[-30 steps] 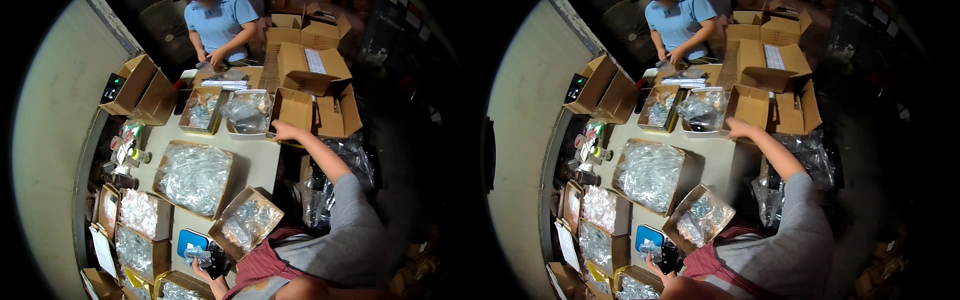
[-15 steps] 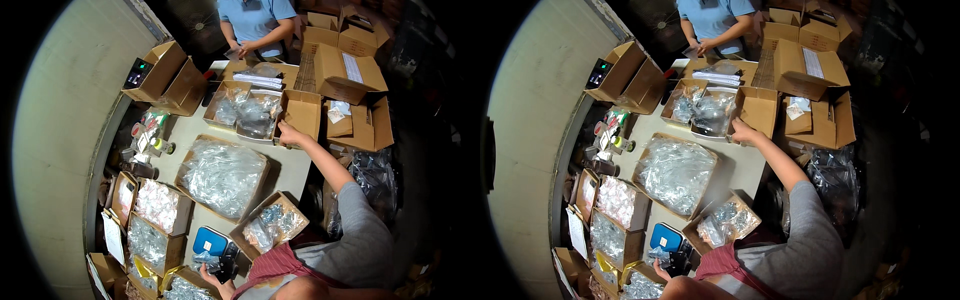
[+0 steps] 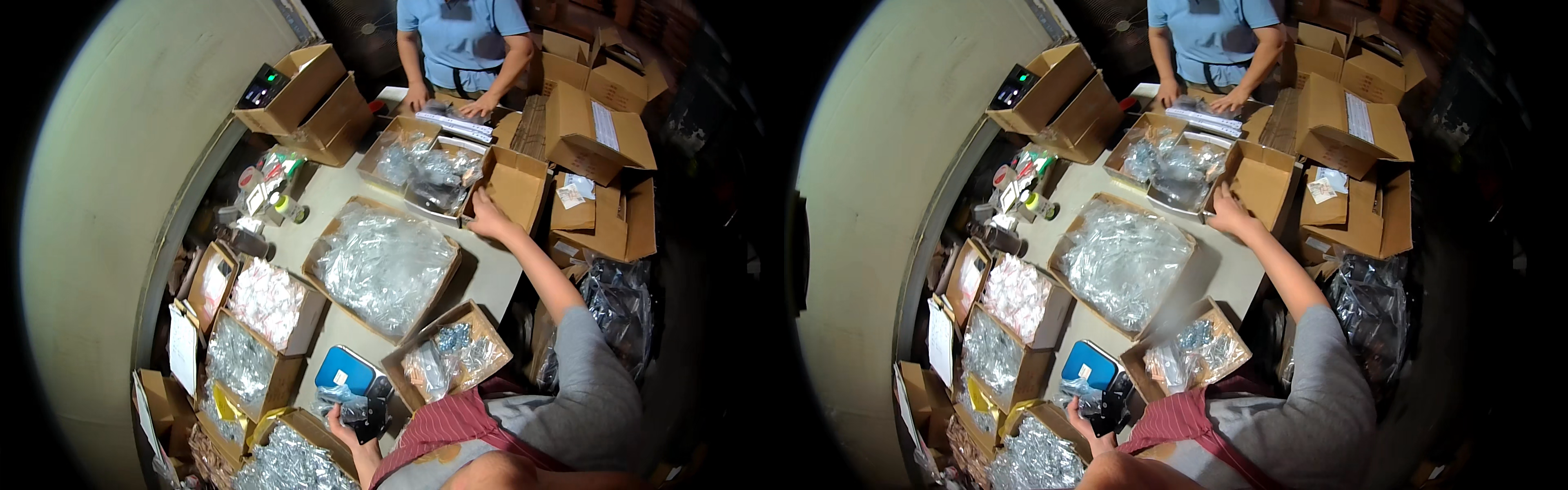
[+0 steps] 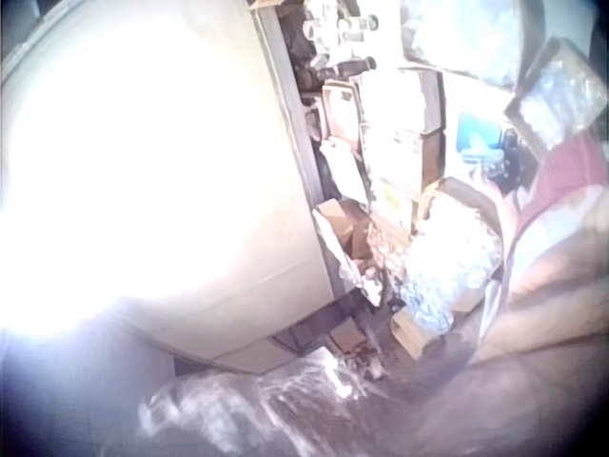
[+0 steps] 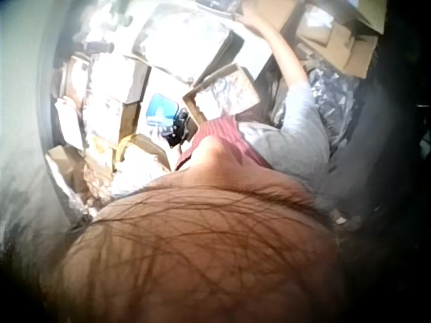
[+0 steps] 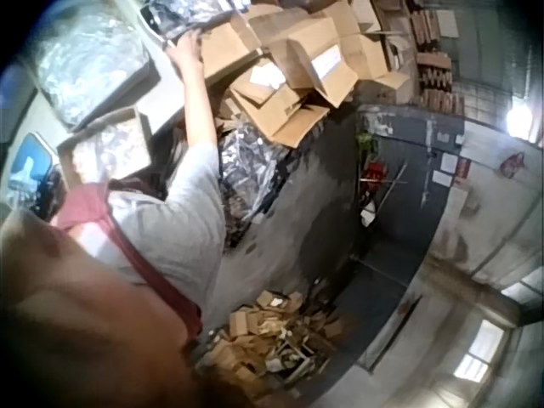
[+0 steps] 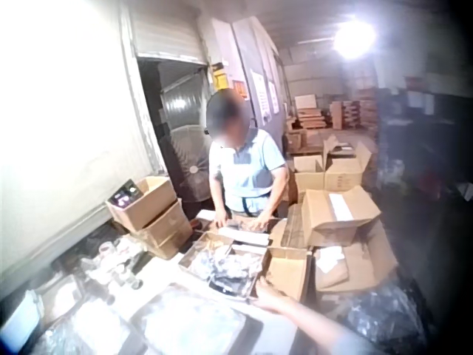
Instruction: The person repeatedly picks bubble wrap and small black plastic parts from open boxes, places them on a digital scale, and then transfers them into cardboard boxes. The process is repeated multiple times with similar items.
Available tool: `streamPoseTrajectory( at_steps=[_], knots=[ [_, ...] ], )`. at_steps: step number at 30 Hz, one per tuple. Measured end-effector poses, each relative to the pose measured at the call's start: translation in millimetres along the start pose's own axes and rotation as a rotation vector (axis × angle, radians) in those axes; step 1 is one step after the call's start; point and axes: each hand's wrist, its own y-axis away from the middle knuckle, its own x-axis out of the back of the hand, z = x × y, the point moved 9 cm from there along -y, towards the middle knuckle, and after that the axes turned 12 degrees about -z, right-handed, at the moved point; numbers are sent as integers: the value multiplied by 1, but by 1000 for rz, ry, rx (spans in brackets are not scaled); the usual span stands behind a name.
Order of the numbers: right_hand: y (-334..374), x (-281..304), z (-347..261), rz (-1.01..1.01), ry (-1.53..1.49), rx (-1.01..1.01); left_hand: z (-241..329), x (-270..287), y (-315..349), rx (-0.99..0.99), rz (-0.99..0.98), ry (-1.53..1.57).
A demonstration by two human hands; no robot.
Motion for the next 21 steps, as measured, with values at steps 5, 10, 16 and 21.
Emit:
streamPoseTrajectory(
  at_steps=[5,10,16,21],
  knots=[
    [124,38,-75,10,-206,263,29,29,44,-80,150,29],
    [222,-86,-45,-830,-97,176,48,39,65,-146,98,14],
    [280,-129,2,-732,-1098,-246,38,50,59,-93,111,62],
    [332,-136,15,-776,-1520,-371,36,33,58,-105,41,21]
  ],
)
